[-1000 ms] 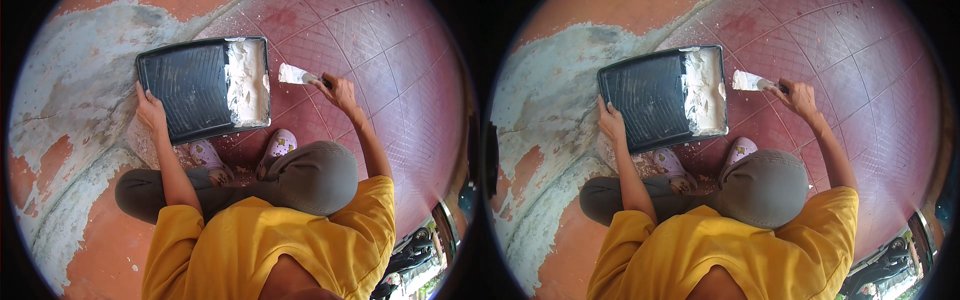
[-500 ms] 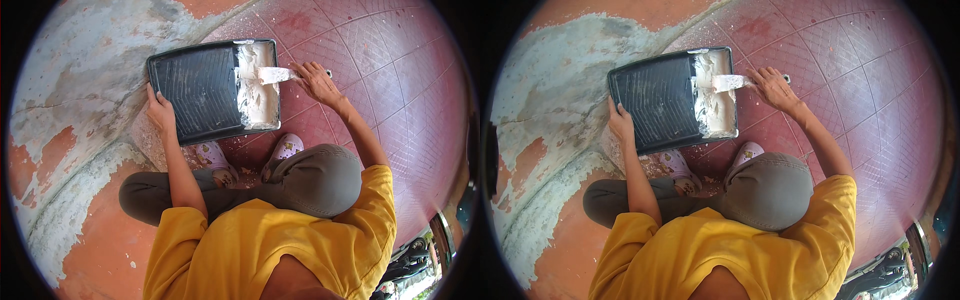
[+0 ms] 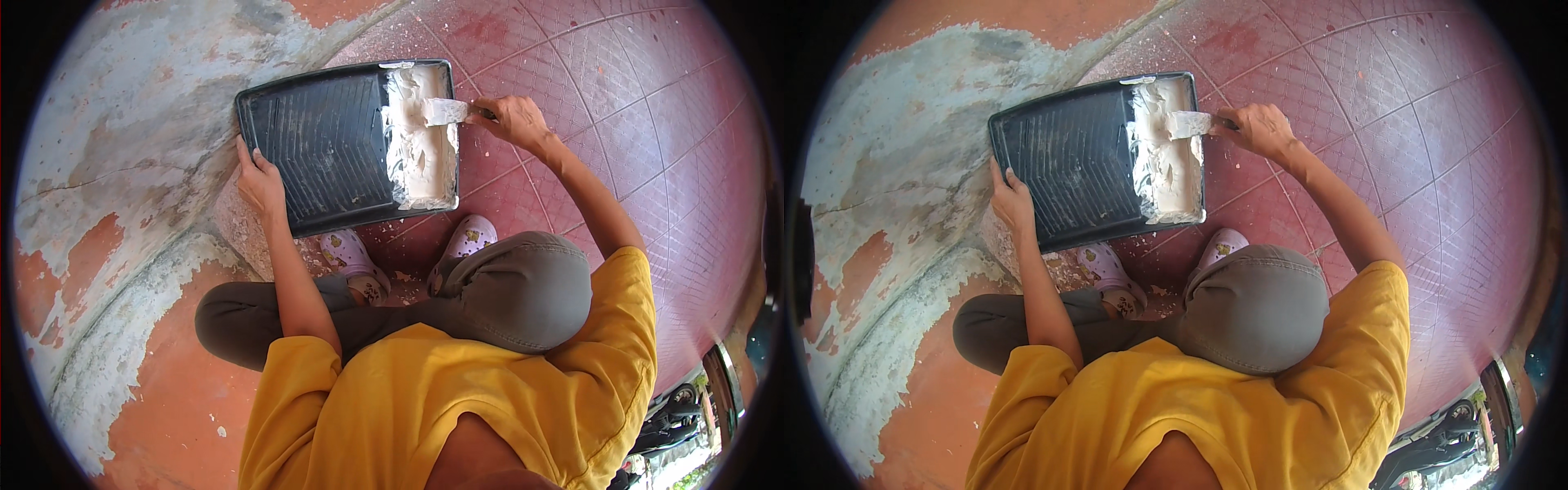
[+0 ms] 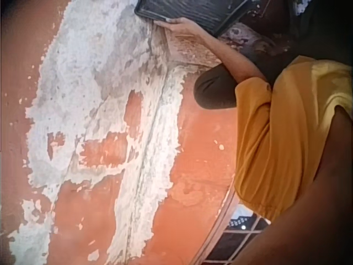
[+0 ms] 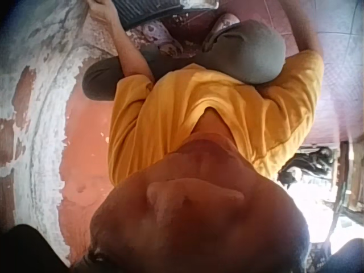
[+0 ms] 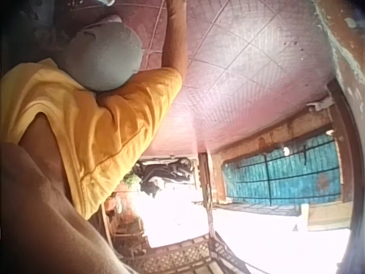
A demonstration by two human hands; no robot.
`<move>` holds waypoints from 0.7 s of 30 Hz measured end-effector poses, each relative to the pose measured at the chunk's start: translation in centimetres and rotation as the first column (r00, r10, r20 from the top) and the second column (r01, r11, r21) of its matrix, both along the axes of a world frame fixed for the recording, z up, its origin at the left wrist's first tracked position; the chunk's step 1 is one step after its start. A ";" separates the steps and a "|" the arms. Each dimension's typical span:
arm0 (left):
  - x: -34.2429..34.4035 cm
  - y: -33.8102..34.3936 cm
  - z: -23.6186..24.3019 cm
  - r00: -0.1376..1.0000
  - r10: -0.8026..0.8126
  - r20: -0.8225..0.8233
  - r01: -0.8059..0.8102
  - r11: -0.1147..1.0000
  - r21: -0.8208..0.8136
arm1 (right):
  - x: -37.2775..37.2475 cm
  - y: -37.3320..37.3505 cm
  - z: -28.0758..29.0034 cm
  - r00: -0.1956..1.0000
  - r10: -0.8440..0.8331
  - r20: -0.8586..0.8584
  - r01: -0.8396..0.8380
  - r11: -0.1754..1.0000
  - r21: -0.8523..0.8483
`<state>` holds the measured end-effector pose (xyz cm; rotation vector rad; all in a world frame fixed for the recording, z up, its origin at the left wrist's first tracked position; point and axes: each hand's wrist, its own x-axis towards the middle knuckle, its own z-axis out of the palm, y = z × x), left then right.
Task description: The person sits on the floor and uses a putty knife to apply white filler paste from a black tray onto a damaged, peeling orange wall. They repeatedly scoop the filler and spread it over cracks and uneven areas to smooth the surface.
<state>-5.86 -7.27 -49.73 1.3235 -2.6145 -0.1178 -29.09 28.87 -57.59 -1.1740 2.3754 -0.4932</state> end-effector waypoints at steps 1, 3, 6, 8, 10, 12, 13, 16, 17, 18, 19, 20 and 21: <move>0.0 -0.2 0.1 1.000 -0.014 0.005 0.014 1.000 -0.021 | -0.2 0.3 0.3 1.000 -0.008 0.009 0.008 1.000 -0.001; 0.0 -0.3 -0.3 0.999 -0.041 0.015 0.042 0.998 -0.057 | -0.7 2.0 1.0 0.999 -0.023 0.027 0.022 1.000 0.005; 0.0 0.0 -0.1 1.000 0.012 0.027 -0.012 1.000 -0.012 | -1.2 4.3 1.9 0.999 -0.018 -0.026 0.021 0.992 0.125; 0.2 -0.3 -0.6 1.000 -0.009 0.009 0.010 0.998 -0.066 | -2.3 7.2 1.7 0.991 0.007 -0.131 0.022 0.976 0.217; 0.4 -0.2 -0.3 1.000 0.020 0.019 -0.019 0.999 -0.048 | -2.8 9.3 2.8 0.985 -0.158 -0.073 0.163 0.985 0.065; 1.2 0.3 0.0 0.999 0.002 0.035 0.000 0.998 -0.063 | -1.1 8.5 4.6 0.974 -0.228 -0.022 0.228 0.974 0.004; 0.5 0.2 0.0 1.000 -0.003 0.012 0.004 0.996 -0.085 | -1.2 7.3 4.8 0.970 -0.243 -0.011 0.242 0.969 -0.046; 0.0 -0.1 -0.3 1.000 -0.004 0.017 0.005 0.998 -0.057 | -1.3 4.6 3.7 0.968 -0.226 0.113 0.245 0.949 -0.198; 0.0 -0.2 -0.4 1.000 -0.007 0.017 0.008 0.998 -0.061 | -1.1 3.8 3.2 0.969 -0.197 0.147 0.227 0.947 -0.227; 0.2 -0.4 -0.5 1.000 -0.015 0.009 0.015 0.998 -0.062 | -0.9 3.3 2.4 0.970 -0.166 0.180 0.209 0.944 -0.256; 0.4 -0.3 -0.4 1.000 -0.017 0.002 0.017 0.998 -0.061 | -0.9 2.5 1.8 0.975 -0.148 0.163 0.177 0.967 -0.185; 0.6 -0.3 -0.3 1.000 -0.019 -0.006 0.018 0.998 -0.060 | -0.9 2.4 1.7 0.993 -0.094 0.075 0.108 0.969 -0.222; 0.6 -0.5 -0.4 1.000 -0.020 -0.001 0.020 0.998 -0.063 | -0.8 2.2 1.7 0.999 -0.041 -0.016 0.036 0.967 -0.253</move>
